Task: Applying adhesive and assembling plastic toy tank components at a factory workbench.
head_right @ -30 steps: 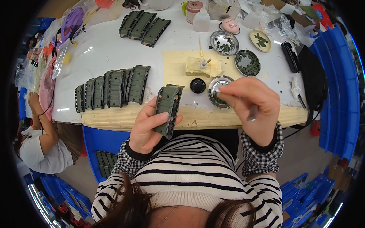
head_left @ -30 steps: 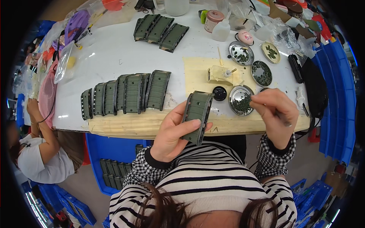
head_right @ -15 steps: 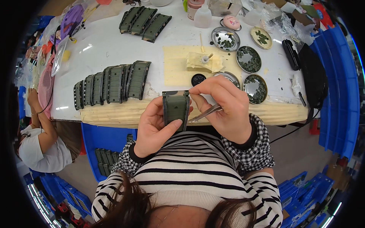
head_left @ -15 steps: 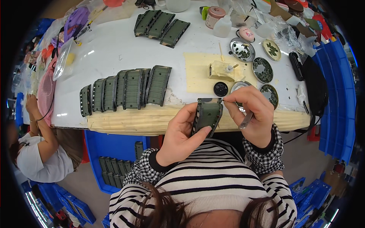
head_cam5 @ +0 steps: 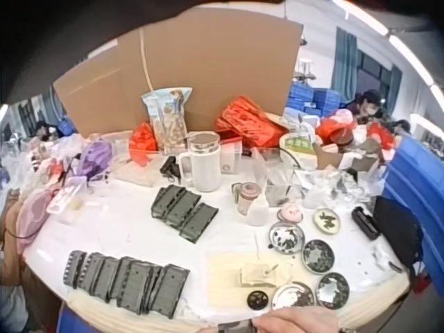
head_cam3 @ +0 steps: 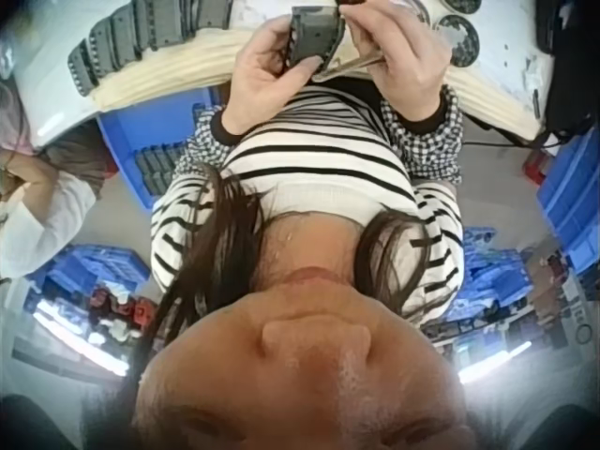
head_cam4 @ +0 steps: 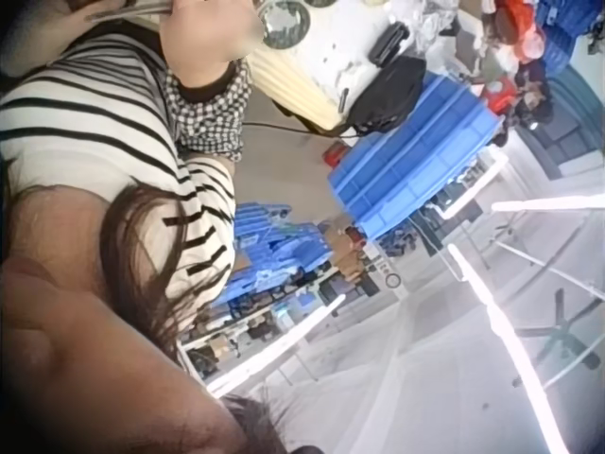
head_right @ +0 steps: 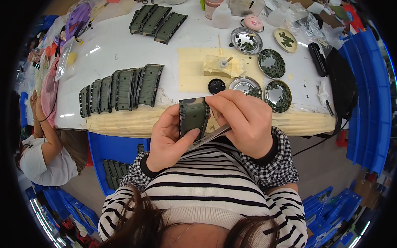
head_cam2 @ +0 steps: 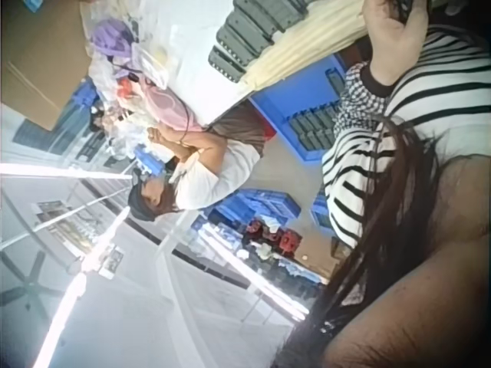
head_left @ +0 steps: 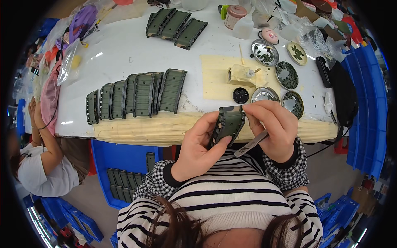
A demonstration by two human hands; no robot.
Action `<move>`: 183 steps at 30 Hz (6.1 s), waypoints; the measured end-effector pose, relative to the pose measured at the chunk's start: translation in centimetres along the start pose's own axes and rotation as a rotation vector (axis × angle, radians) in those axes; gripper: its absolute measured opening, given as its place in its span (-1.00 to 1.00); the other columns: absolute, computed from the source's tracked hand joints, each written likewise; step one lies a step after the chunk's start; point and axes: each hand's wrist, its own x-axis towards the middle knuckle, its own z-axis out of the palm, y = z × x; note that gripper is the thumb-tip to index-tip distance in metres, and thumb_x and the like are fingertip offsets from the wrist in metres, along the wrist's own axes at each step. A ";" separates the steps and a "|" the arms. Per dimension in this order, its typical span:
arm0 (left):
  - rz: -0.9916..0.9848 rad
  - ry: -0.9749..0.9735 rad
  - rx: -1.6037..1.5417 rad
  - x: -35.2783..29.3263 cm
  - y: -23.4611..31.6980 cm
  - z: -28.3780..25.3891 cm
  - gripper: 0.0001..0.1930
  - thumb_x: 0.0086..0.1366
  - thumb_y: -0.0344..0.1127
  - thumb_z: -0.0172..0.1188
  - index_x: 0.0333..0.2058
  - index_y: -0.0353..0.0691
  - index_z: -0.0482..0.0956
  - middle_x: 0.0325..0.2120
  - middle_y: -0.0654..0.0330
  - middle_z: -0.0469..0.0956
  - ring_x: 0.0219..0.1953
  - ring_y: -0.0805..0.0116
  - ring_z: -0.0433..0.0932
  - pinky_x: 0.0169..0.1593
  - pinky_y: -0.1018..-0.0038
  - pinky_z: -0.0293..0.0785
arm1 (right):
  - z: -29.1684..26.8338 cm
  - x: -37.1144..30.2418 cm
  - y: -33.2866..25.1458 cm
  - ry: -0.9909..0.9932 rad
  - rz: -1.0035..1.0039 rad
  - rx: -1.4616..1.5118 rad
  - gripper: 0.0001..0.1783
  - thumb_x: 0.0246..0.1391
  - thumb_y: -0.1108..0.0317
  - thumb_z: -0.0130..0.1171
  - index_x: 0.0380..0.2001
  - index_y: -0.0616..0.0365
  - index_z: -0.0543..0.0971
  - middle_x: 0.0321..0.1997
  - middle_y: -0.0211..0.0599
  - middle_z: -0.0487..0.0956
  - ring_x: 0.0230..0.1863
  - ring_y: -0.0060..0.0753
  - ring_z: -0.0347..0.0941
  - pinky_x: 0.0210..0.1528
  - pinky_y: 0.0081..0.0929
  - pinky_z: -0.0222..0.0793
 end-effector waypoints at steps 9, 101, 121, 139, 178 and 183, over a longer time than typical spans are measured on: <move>0.018 0.045 0.016 -0.3 -0.5 0.2 -0.46 0.21 -0.70 0.10 0.17 -0.41 0.23 0.03 0.07 0.43 0.08 0.41 0.43 0.13 0.53 0.35 | -0.7 -0.6 -0.4 -0.145 -0.002 0.022 -0.49 -0.36 0.63 0.21 -0.15 0.29 0.57 -0.26 -0.22 0.57 -0.50 -0.37 0.51 -0.52 -0.48 0.39; 0.273 0.028 0.801 0.5 1.1 0.2 -0.24 0.04 -0.63 0.14 0.29 -0.33 0.18 -0.57 0.04 0.42 -0.55 0.16 0.44 -0.41 0.37 0.41 | 1.1 0.3 -1.1 -0.112 0.035 0.179 -0.65 -0.22 0.67 0.28 -0.24 0.28 0.59 -0.34 -0.26 0.49 -0.55 -0.48 0.44 -0.56 -0.61 0.35; -0.365 -0.076 -0.941 2.2 -0.4 -0.7 -0.46 0.43 -0.26 -0.08 0.31 -0.24 0.05 -0.15 0.10 0.54 -0.33 0.40 0.57 -0.26 0.48 0.57 | 0.8 2.1 5.5 0.065 0.377 0.053 -0.72 -0.15 0.63 0.18 -0.27 0.24 0.61 -0.41 -0.27 0.47 -0.44 -0.38 0.44 -0.43 -0.48 0.36; -0.428 -0.099 -1.197 1.6 -1.5 -0.6 -0.38 0.39 -0.25 -0.05 0.32 -0.35 -0.03 -0.21 0.10 0.58 -0.39 0.32 0.54 -0.33 0.45 0.56 | 1.1 0.9 -0.3 0.142 0.503 0.900 -0.81 0.29 0.37 0.02 -0.24 0.33 0.39 -0.32 -0.29 0.51 -0.24 -0.45 0.60 -0.19 -0.60 0.52; 0.006 -0.105 0.383 1.9 1.8 -1.6 -0.51 0.33 -0.40 0.05 0.23 -0.35 0.30 -0.03 0.14 0.44 -0.03 0.43 0.40 0.08 0.56 0.26 | -0.6 1.7 0.4 0.101 0.307 0.508 -0.90 0.19 0.53 0.11 -0.23 0.28 0.46 -0.28 -0.34 0.47 -0.36 -0.69 0.44 -0.32 -0.77 0.35; 0.018 -0.148 0.475 2.2 2.1 -1.3 -0.53 0.31 -0.39 0.10 0.19 -0.36 0.35 -0.12 0.13 0.46 -0.13 0.43 0.39 -0.02 0.57 0.28 | 0.9 1.0 0.2 0.033 0.362 0.759 -0.92 0.20 0.52 0.10 -0.25 0.29 0.45 -0.28 -0.30 0.47 -0.33 -0.64 0.47 -0.32 -0.74 0.38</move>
